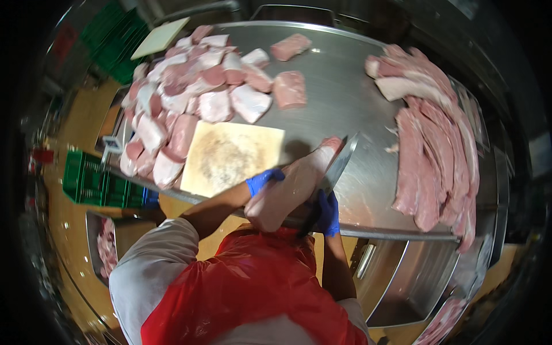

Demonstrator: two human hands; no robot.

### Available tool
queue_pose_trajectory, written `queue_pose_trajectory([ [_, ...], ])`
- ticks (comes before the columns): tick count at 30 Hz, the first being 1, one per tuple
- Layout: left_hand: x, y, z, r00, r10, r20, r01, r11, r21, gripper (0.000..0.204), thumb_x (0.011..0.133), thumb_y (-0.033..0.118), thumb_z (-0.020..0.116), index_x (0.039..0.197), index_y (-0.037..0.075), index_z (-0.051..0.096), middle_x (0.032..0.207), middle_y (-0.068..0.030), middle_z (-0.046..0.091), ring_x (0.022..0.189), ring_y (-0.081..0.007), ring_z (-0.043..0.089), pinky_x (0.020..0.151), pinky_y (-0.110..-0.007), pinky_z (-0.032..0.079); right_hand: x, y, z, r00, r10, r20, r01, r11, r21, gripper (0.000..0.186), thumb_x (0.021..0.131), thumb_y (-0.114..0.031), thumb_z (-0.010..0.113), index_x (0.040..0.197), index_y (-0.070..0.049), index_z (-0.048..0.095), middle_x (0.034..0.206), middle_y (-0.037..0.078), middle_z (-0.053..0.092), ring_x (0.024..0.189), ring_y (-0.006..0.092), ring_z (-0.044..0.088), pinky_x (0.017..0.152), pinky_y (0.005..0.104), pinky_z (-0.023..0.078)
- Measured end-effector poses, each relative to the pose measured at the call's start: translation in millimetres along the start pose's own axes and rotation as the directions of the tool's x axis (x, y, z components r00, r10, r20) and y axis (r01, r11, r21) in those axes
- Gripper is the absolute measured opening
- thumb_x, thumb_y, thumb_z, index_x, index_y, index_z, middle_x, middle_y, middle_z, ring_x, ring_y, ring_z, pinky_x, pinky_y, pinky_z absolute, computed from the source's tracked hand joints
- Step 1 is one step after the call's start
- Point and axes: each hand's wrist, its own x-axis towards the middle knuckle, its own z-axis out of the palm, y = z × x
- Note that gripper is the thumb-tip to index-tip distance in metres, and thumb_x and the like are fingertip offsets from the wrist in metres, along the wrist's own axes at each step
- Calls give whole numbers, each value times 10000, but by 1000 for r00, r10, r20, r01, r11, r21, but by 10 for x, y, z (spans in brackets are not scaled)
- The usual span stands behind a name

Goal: The person repeatedly picks up large pieces of raw pork belly, places them on a cutting board, and slices them into smaller portions using a knife. The cut pieces are stacked on the table and occasionally moved into a nearby metal bin.

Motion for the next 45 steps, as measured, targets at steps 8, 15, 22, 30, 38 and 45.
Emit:
queue_pose_trajectory([
  [8,-1513,1158,-2070,709,544,-449,147,509,848,404,929,351,541,995,-11,708,972,-214,724,920,-355,689,870,-446,526,229,462,1602,965,77,249,-56,994,-91,274,1068,-214,511,1265,-31,560,1018,32,583,910,149,579,886,343,539],
  [15,-2006,906,-1993,493,616,-614,503,375,779,612,875,513,609,1121,-42,689,1145,-294,668,1086,-438,651,944,-489,531,142,959,1495,979,78,189,42,830,-556,221,991,-110,532,1199,-39,553,911,26,560,810,117,544,725,267,493],
  [22,-1916,634,-1894,158,744,-650,512,501,698,960,755,765,656,1099,-131,662,1114,-335,667,1076,-435,668,941,-475,533,112,912,1462,987,113,118,-34,848,-528,75,1024,-144,551,1031,-70,559,857,19,588,731,111,532,665,269,447],
  [30,-1741,838,-1805,282,608,-742,456,596,661,1001,697,819,656,1019,-127,709,1045,-323,698,1044,-408,690,920,-444,537,211,791,1101,993,-78,87,116,760,-639,132,970,-70,544,1097,-49,575,902,40,581,750,138,575,668,303,485],
  [38,-599,324,-1052,425,648,-632,397,494,773,813,761,705,709,812,-106,722,776,-328,681,816,-443,707,790,-487,544,117,341,-319,963,-266,41,185,544,-819,387,974,-163,631,1318,6,580,1219,187,632,1133,313,598,1033,392,442],
  [45,148,138,-215,337,941,-2,429,-152,891,905,805,626,693,1335,-86,515,1303,-364,552,1196,-428,579,965,-514,485,-33,-81,-1145,969,-113,-218,-27,834,-551,365,1001,-164,640,1318,10,587,1117,41,686,958,113,615,858,294,520],
])
